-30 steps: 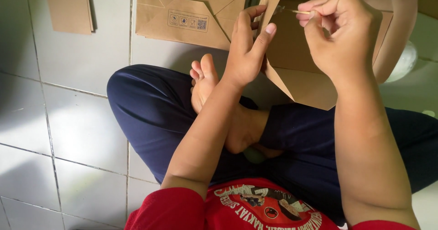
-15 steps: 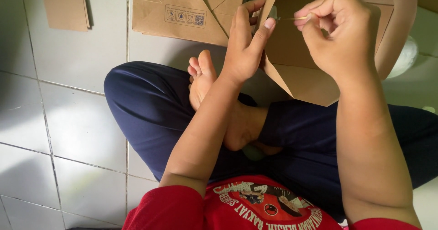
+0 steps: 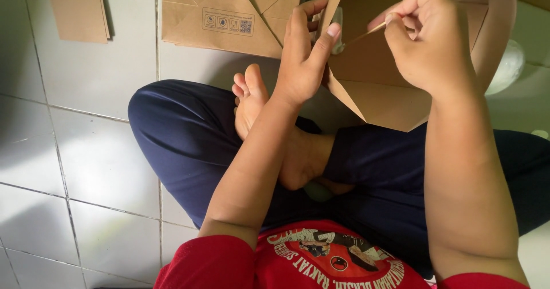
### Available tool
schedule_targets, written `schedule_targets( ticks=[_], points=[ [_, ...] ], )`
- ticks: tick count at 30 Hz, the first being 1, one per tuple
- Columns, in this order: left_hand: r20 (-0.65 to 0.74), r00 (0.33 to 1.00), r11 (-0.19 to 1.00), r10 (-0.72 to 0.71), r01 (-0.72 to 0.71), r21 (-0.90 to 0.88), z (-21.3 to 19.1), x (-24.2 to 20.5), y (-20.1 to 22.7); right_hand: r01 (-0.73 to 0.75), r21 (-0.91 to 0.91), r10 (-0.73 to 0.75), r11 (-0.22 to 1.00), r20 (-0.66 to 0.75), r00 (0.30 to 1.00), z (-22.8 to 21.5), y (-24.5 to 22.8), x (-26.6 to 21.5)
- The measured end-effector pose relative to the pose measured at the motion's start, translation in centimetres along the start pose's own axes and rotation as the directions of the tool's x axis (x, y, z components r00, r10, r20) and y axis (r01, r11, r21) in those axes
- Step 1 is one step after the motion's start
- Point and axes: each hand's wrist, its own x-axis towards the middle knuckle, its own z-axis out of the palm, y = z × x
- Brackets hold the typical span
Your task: The person sits on a tiled floor and assembles flat cardboard boxes. They fold the flaps into shape and use a wooden stick to apply a white adhesive from a small container to the box edges, then press the flaps together to seal them.
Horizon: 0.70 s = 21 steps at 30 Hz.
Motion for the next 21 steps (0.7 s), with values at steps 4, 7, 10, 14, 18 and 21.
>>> schedule_targets(
  ticks=[4, 7, 10, 14, 18, 21],
  points=[
    [0.001, 1.0, 1.0, 0.023, -0.023, 0.021, 0.1, 0.1, -0.1, -0.099, -0.004, 0.099, 0.995, 0.017, 0.995, -0.2, -0.2, 0.3],
    [0.013, 1.0, 0.999, 0.009, -0.01, 0.037, 0.0, 0.0, 0.1, -0.155, 0.009, 0.155, 0.988, 0.048, 0.987, -0.4, -0.5, 0.5],
    [0.015, 1.0, 1.0, -0.002, 0.002, 0.025, 0.0, 0.0, 0.0, -0.184, 0.107, 0.174, 0.977, 0.096, 0.98, -0.5, -0.3, 0.7],
    [0.011, 1.0, 0.999, 0.001, -0.001, 0.043, 0.1, 0.0, -0.1, -0.173, 0.116, 0.162, 0.978, 0.094, 0.982, -0.3, 0.3, 0.9],
    [0.009, 1.0, 0.999, 0.011, -0.011, 0.045, 0.2, 0.0, 0.0, -0.111, 0.106, 0.108, 0.988, 0.033, 0.994, 0.4, 2.0, 0.9],
    [0.015, 1.0, 1.0, -0.005, 0.005, 0.009, 0.3, 0.0, -0.1, 0.028, 0.236, -0.013, 0.971, -0.062, 0.998, 0.8, 1.9, 1.0]
  ],
)
